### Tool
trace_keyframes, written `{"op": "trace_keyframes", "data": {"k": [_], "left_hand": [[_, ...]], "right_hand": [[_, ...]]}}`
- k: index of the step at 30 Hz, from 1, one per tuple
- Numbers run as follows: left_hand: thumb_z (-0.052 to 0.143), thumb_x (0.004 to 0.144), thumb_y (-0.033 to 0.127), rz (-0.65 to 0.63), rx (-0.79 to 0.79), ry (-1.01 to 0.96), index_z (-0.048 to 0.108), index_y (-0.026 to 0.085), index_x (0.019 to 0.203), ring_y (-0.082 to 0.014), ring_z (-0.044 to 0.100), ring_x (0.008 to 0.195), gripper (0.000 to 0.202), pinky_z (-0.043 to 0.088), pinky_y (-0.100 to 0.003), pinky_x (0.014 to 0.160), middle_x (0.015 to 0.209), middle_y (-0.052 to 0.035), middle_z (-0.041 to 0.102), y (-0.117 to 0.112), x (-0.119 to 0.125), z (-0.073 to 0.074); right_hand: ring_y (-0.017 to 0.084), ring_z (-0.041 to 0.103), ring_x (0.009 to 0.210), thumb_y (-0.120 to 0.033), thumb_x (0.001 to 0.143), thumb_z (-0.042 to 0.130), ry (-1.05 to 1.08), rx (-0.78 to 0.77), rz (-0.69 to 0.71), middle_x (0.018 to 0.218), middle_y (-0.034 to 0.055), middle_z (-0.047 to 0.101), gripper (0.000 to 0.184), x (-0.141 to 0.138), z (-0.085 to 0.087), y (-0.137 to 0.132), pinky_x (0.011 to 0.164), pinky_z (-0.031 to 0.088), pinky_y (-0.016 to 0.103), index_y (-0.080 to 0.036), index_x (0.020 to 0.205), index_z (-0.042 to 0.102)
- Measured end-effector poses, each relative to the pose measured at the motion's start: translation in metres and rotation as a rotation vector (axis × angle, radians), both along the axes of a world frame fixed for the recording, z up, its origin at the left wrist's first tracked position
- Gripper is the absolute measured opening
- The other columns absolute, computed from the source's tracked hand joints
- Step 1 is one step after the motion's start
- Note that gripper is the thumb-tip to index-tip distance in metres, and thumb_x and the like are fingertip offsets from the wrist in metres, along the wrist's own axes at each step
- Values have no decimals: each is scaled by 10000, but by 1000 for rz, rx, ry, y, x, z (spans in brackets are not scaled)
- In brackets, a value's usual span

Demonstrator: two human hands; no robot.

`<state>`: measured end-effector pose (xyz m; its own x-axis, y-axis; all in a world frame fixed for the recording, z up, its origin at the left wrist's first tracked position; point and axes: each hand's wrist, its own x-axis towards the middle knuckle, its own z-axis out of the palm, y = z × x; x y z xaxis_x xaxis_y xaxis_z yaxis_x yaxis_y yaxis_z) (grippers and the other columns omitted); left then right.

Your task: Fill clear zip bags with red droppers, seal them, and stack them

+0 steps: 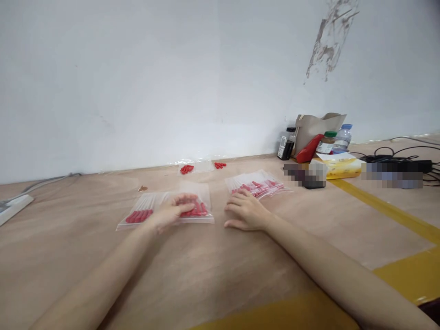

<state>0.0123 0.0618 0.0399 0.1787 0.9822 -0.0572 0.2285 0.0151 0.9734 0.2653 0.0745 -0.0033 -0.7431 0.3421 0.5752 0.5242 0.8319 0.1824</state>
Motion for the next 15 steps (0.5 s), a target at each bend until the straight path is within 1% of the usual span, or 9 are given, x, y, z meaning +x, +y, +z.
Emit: {"op": "trace_keyframes", "data": {"k": [2,4,6,8,10,12,13,15], "left_hand": [[735,536,332,40,-80,43,576,182,963,-164,603,682,480,483,-279,618,814,-37,648,5,-24,14],[756,463,335,110,-94,86,573,179,938,-168,599,685,533,479,-276,606,814,-28,642,10,-51,22],[739,450,377,155,-110,184,561,164,916,-167,581,640,542,457,-273,560,753,-21,635,14,-73,23],[713,449,416,137,-108,297,551,156,882,-152,551,581,530,415,-249,521,678,-5,619,16,-90,17],[679,466,447,75,-83,457,553,158,834,-134,506,521,485,356,-218,485,595,19,582,19,-100,11],[636,507,471,39,-34,685,564,169,776,-138,484,508,411,324,-213,478,557,26,547,22,-104,10],[624,519,472,41,5,816,570,176,745,-154,495,538,377,336,-223,496,581,16,547,23,-103,11],[617,535,470,74,137,1046,583,188,713,-201,530,662,335,387,-268,580,707,-20,566,22,-95,17]], "right_hand": [[196,476,930,-378,713,562,56,-106,-106,971,66,579,315,15,5,4,857,287,370,-184,961,575],[205,465,977,-278,691,560,99,-178,-194,1033,63,567,358,29,7,10,858,290,376,-209,1043,560],[205,466,995,-200,689,530,126,-218,-274,1058,49,569,396,36,6,15,854,303,373,-237,1082,553],[203,473,1005,-160,715,489,137,-234,-345,1072,35,576,394,38,1,19,852,318,370,-258,1091,559],[200,485,1007,-156,766,448,140,-232,-392,1082,30,581,356,36,-4,23,870,322,375,-268,1078,574],[196,500,998,-161,807,415,143,-232,-402,1075,33,590,322,33,-9,27,890,326,377,-266,1052,596],[192,507,991,-157,817,406,144,-239,-387,1066,37,595,317,31,-11,28,893,334,371,-261,1042,603],[181,520,979,-137,824,396,156,-270,-325,1046,44,604,320,26,-14,30,882,363,347,-245,1035,611]]}}
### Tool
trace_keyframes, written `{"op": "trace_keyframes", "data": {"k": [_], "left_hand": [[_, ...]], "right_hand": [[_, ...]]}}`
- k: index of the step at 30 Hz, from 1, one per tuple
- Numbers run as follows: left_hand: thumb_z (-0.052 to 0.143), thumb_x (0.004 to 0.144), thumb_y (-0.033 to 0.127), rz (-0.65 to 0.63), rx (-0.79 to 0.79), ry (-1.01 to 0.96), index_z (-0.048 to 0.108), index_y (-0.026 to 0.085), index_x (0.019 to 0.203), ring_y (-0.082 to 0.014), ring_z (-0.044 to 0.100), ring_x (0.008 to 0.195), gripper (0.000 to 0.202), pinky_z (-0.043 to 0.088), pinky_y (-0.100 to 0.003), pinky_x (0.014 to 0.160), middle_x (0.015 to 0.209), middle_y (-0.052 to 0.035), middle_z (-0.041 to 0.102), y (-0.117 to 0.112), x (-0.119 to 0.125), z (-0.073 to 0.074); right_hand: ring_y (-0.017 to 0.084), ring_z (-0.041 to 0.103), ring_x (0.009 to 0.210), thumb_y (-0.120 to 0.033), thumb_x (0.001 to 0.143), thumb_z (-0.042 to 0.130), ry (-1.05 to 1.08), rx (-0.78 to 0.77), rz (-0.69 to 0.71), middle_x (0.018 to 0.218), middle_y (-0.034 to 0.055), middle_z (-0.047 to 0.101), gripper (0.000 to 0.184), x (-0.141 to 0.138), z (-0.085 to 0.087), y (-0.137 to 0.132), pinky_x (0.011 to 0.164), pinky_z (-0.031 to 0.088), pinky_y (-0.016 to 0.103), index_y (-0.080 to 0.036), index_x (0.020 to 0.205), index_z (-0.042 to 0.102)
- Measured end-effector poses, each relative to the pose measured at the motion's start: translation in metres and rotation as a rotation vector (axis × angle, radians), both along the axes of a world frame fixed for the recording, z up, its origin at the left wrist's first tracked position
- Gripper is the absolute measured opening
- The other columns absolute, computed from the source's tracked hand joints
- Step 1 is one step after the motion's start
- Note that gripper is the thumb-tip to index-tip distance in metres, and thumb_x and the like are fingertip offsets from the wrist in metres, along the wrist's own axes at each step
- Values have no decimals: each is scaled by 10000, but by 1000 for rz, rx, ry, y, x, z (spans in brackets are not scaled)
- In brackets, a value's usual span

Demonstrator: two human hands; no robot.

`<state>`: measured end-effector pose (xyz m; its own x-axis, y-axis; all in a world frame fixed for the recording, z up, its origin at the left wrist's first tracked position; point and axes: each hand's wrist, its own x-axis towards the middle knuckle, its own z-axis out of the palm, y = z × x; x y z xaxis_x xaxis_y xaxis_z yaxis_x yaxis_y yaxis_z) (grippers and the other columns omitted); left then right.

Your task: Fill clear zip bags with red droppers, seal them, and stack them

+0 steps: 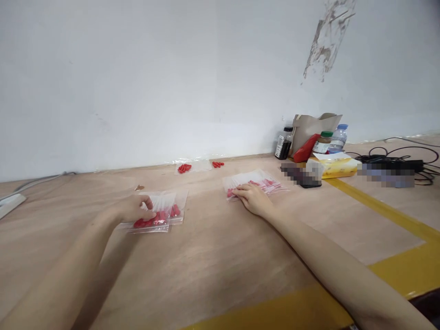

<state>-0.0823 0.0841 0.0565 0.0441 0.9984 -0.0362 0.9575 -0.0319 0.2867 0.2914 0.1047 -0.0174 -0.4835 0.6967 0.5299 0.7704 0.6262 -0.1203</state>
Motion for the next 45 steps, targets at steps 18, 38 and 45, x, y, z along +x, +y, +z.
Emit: {"op": "trace_keyframes", "data": {"k": [18,38,45], "left_hand": [[361,877,149,-858,810,303,530,146,1029,-199,551,924,227,486,-315,747,1021,-99,575,-17,105,-65],[358,861,91,-837,910,309,569,136,887,-166,586,733,217,472,-281,617,850,-84,613,-3,110,-71],[351,869,134,-791,947,376,571,151,767,-146,556,660,243,440,-264,588,743,-56,594,-3,111,-71]], "right_hand": [[163,516,866,-164,727,542,-54,86,235,923,58,596,318,3,7,-11,749,392,304,-199,1040,587],[114,431,631,-125,832,408,-257,525,147,588,7,562,257,-11,0,-7,675,274,279,-171,658,592],[108,398,619,-109,825,386,-262,550,129,574,6,530,286,-11,4,-10,699,266,295,-163,585,531]]}}
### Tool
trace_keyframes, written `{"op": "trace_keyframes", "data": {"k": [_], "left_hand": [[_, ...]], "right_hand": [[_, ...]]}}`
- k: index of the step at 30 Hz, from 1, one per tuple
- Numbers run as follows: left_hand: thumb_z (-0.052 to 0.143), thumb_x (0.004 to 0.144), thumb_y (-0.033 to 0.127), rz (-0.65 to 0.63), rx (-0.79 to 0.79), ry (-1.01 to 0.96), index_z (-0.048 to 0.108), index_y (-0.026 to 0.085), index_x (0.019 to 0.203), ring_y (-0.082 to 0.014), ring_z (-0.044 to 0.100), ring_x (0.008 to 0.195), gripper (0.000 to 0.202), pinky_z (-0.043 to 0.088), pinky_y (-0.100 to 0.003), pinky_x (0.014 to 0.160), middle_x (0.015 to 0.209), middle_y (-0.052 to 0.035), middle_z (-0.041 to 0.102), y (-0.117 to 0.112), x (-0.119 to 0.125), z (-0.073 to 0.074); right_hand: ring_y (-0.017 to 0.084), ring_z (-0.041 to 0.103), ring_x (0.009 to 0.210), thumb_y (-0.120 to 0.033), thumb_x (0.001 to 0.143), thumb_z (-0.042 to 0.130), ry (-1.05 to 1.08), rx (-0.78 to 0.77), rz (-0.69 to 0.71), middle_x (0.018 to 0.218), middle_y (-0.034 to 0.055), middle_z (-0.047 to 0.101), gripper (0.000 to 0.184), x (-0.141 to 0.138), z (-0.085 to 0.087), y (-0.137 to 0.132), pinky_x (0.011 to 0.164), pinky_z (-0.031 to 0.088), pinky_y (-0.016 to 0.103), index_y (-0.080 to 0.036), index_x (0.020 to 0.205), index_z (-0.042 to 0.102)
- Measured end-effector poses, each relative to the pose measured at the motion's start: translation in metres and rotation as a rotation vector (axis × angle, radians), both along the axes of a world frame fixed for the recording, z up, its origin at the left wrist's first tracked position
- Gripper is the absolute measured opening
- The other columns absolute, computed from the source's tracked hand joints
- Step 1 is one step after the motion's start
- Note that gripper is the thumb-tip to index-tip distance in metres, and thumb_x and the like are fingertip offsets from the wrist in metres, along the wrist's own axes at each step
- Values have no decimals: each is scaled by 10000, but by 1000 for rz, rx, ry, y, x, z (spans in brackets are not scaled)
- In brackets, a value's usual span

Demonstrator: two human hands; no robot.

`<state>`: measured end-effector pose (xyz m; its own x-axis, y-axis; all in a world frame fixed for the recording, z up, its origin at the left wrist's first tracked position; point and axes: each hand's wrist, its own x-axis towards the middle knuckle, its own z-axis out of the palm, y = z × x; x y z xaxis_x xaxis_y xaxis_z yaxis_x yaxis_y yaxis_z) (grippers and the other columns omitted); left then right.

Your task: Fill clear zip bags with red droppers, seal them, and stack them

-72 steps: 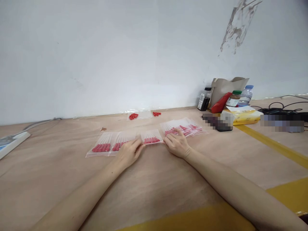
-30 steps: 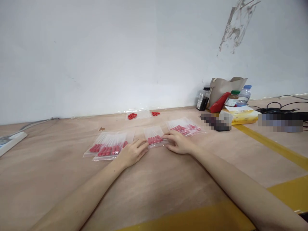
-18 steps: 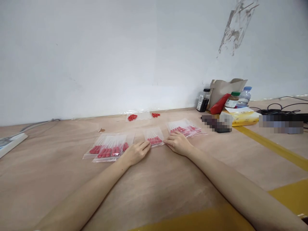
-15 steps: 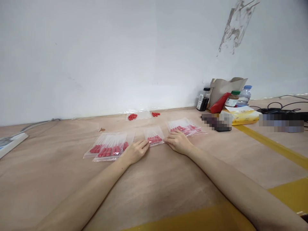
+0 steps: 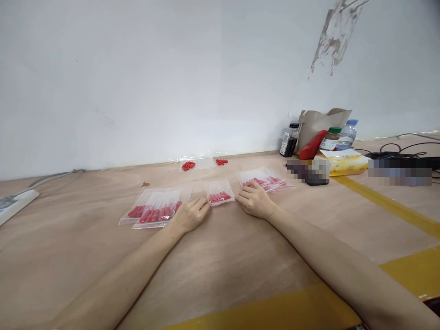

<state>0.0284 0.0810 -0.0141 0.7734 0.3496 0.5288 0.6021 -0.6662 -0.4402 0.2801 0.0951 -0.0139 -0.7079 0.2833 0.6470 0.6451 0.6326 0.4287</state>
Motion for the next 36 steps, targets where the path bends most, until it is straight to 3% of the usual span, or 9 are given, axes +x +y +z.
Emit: {"op": "trace_keyframes", "data": {"k": [3,7,13,18,25,30,36], "left_hand": [[371,865,157,0,14,-47,575,151,744,-144,547,640,238,432,-257,575,712,-53,588,-1,3,1],[367,871,198,-35,-96,-160,586,157,738,-142,548,636,259,436,-255,577,689,-55,579,-4,11,2],[337,879,205,-55,-157,-162,596,156,758,-139,558,637,290,454,-254,575,708,-64,588,-10,18,4],[338,871,153,-86,-96,-107,589,144,752,-153,564,641,278,446,-267,565,715,-70,601,-12,18,7],[393,839,123,-75,-32,-90,575,157,763,-142,549,647,200,419,-256,580,735,-48,598,-8,12,6],[398,837,130,-46,-17,-73,572,161,755,-137,542,653,195,407,-246,576,729,-42,590,-6,5,8],[419,831,129,-17,13,-69,554,163,722,-122,522,616,177,398,-233,586,693,-22,571,-5,0,7]], "right_hand": [[122,431,686,-178,833,414,54,-4,-12,628,10,564,233,-5,3,-6,720,268,314,-174,655,565],[138,456,770,-235,833,448,131,-4,40,769,24,608,156,-28,3,-12,743,276,327,-200,830,600],[121,433,706,-124,835,419,34,68,130,680,11,565,214,-50,-3,-13,731,280,319,-174,711,586],[116,398,678,-115,837,399,-15,150,131,662,0,543,257,-47,-2,-14,751,274,335,-175,656,570],[112,434,722,-102,832,408,14,221,95,697,-8,563,219,-36,3,-14,796,267,346,-180,725,582],[108,441,707,-110,850,384,20,198,18,696,-6,564,222,-19,5,-12,798,261,339,-185,784,582],[110,421,657,-118,851,372,4,164,-78,647,7,530,242,-11,3,-7,785,259,336,-162,695,551]]}}
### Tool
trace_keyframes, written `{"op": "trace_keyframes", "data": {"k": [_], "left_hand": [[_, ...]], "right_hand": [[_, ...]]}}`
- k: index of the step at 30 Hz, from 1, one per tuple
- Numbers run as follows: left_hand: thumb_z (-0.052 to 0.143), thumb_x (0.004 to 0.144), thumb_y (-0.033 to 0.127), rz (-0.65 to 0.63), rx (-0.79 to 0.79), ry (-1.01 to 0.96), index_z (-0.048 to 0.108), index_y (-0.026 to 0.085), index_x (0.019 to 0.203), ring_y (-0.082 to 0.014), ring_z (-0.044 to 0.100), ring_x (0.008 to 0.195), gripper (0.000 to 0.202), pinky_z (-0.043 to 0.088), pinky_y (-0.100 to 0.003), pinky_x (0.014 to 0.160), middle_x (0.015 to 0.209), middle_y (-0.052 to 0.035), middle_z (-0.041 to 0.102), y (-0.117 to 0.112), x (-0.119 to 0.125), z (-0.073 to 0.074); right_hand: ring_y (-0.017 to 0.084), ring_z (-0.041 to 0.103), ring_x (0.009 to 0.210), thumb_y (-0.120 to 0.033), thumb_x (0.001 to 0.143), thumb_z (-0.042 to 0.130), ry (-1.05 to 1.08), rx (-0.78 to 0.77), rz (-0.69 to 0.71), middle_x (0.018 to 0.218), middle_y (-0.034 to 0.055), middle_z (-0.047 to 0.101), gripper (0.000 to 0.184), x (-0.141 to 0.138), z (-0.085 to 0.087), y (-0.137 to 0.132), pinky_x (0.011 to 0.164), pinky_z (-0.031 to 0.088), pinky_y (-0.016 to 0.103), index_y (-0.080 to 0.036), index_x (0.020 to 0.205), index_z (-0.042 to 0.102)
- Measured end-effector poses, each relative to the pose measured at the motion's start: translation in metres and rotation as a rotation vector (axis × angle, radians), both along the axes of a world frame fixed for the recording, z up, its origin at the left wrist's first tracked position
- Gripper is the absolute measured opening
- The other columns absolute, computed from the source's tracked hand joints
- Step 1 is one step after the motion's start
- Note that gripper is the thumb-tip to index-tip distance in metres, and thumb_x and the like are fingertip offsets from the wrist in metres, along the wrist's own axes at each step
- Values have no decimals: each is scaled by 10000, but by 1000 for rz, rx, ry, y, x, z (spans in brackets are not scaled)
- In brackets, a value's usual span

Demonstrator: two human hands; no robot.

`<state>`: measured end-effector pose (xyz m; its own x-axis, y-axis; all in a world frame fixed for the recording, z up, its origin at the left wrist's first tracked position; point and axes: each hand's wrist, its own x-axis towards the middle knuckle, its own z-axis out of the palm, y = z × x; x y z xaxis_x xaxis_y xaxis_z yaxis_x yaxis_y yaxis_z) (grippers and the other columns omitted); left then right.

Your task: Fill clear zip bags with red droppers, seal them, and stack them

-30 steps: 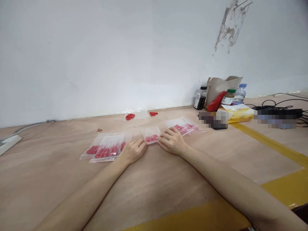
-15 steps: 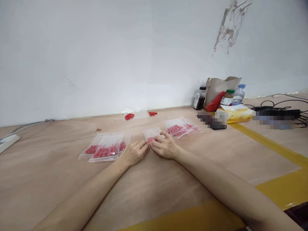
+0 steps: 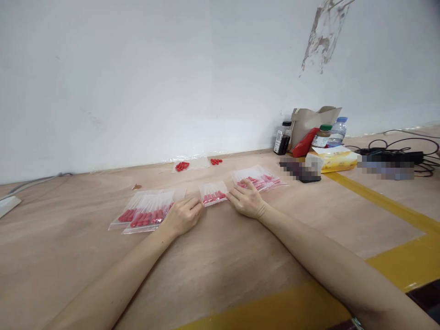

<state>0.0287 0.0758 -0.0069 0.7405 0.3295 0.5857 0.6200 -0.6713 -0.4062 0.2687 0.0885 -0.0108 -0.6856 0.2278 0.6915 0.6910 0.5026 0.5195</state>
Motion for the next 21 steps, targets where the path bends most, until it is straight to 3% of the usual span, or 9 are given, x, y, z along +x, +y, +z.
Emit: {"op": "trace_keyframes", "data": {"k": [3,6,8,11,13,14,16,18,21], "left_hand": [[412,834,132,6,-42,-27,548,162,724,-126,525,615,177,404,-236,585,696,-22,565,-1,0,-1],[394,855,210,59,-256,-157,535,164,733,-133,535,630,192,422,-245,589,731,-33,557,-6,3,3],[435,842,320,99,-541,-371,523,173,833,-135,547,633,172,443,-257,590,781,-34,554,-10,7,9],[425,817,486,108,-1182,-856,400,207,1106,-143,581,591,403,486,-301,587,794,-31,573,-12,17,17],[420,818,494,58,-1584,-1150,345,202,1169,-157,609,622,462,503,-328,627,795,-46,599,-12,23,19],[475,803,453,32,-1713,-1253,369,187,1150,-160,617,656,450,504,-325,657,802,-55,609,-12,26,20],[625,715,297,21,-1794,-1337,451,153,1070,-148,616,700,421,494,-277,683,808,-59,622,-10,26,23],[684,629,182,83,-1730,-1287,503,142,1021,-131,607,676,434,481,-232,639,776,-45,628,-8,18,32],[707,595,232,200,-1573,-1115,520,179,1044,-138,602,664,489,464,-227,578,770,-21,631,-4,-11,60]], "right_hand": [[111,415,640,-165,861,377,14,-2,-20,637,10,523,251,1,-1,3,807,253,348,-157,665,533],[107,410,615,-223,872,381,38,-15,-10,623,4,518,268,4,-1,4,824,250,353,-159,653,522],[104,411,605,-244,873,390,69,-20,7,613,-2,516,270,5,-1,3,830,251,346,-159,650,518],[96,411,599,-265,871,404,114,-24,59,609,-9,522,272,2,-1,-2,845,249,335,-161,646,516],[92,412,602,-270,871,406,102,-39,119,622,-12,534,269,-4,-1,-7,860,241,331,-165,652,522],[91,416,608,-275,869,409,77,-58,158,628,-15,538,264,-8,-1,-9,866,238,327,-169,658,526],[95,429,630,-314,855,431,12,-127,233,635,-18,546,260,-12,1,-11,864,244,317,-177,660,535],[118,459,698,-403,811,475,9,-241,230,679,0,567,272,-9,5,-10,848,259,320,-179,679,554],[190,474,883,-490,712,547,188,-434,25,884,58,592,335,10,11,-3,848,263,361,-181,830,594]]}}
